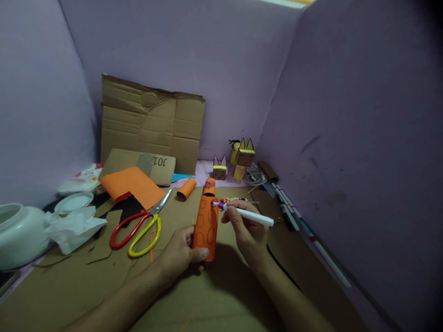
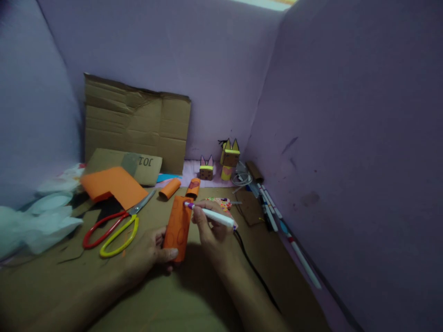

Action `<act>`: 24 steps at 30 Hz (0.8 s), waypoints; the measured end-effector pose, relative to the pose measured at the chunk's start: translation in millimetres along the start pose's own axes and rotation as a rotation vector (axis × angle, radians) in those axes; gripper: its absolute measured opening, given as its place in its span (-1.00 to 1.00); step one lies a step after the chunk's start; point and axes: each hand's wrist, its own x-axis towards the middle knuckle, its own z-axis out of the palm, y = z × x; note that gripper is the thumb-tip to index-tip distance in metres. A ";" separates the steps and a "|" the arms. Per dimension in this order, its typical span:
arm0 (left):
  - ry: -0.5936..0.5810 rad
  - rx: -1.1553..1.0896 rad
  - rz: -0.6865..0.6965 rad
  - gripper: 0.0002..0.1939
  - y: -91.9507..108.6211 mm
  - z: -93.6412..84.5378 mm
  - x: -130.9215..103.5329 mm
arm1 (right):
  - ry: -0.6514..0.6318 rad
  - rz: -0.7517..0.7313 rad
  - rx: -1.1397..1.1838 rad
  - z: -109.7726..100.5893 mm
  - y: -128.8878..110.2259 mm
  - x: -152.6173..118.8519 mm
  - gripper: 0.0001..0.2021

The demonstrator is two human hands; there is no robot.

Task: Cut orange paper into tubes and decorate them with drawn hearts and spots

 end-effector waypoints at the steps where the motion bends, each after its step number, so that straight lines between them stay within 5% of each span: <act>1: -0.003 0.001 0.001 -0.55 0.3 -0.1 0.1 | -0.003 -0.002 -0.003 -0.3 0.4 0.0 -0.93; 24: -0.003 -0.021 0.012 -0.56 -0.4 -0.9 0.9 | 0.022 0.057 -0.004 0.0 -0.4 -0.2 -0.92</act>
